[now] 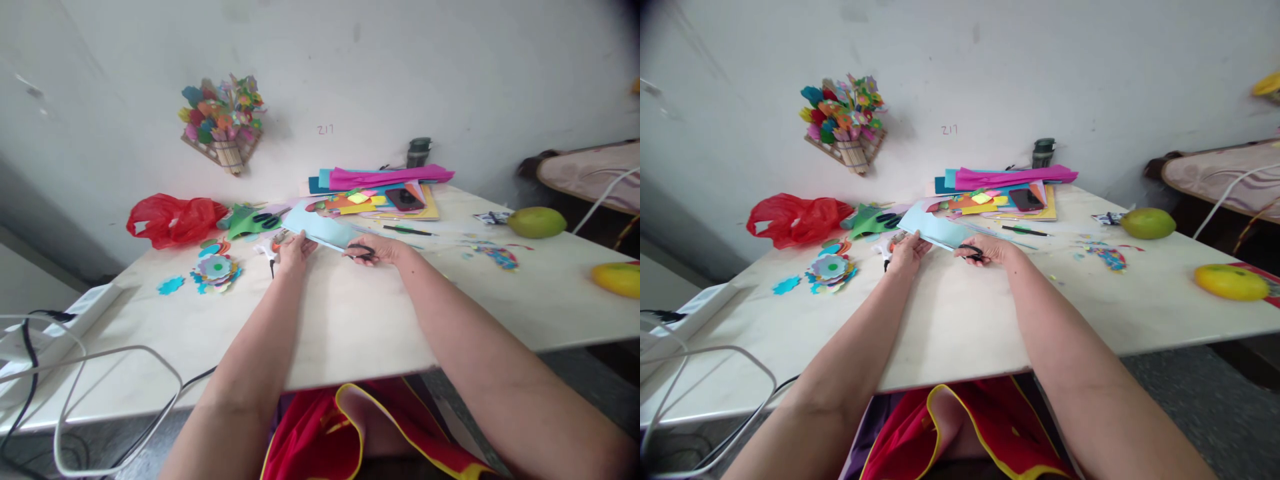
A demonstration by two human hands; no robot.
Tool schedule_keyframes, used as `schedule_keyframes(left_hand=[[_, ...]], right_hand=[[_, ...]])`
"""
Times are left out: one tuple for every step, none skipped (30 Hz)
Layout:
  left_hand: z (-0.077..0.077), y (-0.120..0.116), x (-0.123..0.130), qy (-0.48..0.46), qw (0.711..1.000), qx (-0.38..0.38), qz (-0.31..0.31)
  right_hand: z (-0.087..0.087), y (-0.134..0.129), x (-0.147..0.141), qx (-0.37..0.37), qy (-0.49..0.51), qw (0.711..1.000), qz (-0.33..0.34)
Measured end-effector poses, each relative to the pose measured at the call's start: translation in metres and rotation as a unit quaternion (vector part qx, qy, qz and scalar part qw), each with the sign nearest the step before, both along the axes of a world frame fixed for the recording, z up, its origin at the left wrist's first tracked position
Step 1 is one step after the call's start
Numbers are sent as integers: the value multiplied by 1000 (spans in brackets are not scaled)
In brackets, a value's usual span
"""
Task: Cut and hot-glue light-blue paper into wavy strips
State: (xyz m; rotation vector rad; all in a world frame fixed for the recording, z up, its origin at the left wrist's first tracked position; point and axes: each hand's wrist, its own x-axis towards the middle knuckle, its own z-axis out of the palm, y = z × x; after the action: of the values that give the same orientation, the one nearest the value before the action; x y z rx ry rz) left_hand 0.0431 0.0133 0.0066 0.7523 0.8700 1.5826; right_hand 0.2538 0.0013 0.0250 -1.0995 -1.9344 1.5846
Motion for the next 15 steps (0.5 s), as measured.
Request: schedule_keyframes(left_hand=[[0, 0, 0, 0, 1000, 0, 1], [0, 0, 0, 0, 1000, 0, 1], [1, 0, 0, 2, 1000, -1, 1], [1, 0, 0, 4, 1000, -3, 2], [1, 0, 0, 5, 1000, -5, 3], [1, 0, 0, 5, 1000, -6, 3], [1, 0, 0, 4, 1000, -6, 3], [1, 0, 0, 2, 1000, -5, 4], [1, 0, 0, 1, 1000, -4, 3], [0, 0, 0, 1, 1000, -3, 3], [0, 0, 0, 1, 1000, -2, 2], [0, 1, 0, 2, 1000, -1, 1], [0, 1, -1, 2, 1000, 0, 0], [-1, 1, -1, 1, 1000, 0, -1], [-1, 1, -1, -1, 1000, 0, -2]], right_hand=[[0, 0, 0, 2, 1, 1000, 0], [1, 0, -1, 4, 1, 1000, 1], [1, -1, -1, 5, 1, 1000, 1], [1, -1, -1, 6, 0, 1000, 1], [1, 0, -1, 6, 0, 1000, -1], [1, 0, -1, 6, -1, 1000, -3], [0, 0, -1, 6, -2, 1000, -5], [0, 1, -1, 6, -3, 1000, -5], [-1, 2, -1, 5, -2, 1000, -5], [-2, 3, -1, 4, -1, 1000, -3], [-3, 4, -1, 2, 1, 1000, -1], [-3, 4, -1, -1, 3, 1000, 0], [-3, 5, -1, -5, 4, 1000, 1], [-3, 5, -1, -9, 6, 1000, 0], [-2, 4, -2, -15, 8, 1000, 0]])
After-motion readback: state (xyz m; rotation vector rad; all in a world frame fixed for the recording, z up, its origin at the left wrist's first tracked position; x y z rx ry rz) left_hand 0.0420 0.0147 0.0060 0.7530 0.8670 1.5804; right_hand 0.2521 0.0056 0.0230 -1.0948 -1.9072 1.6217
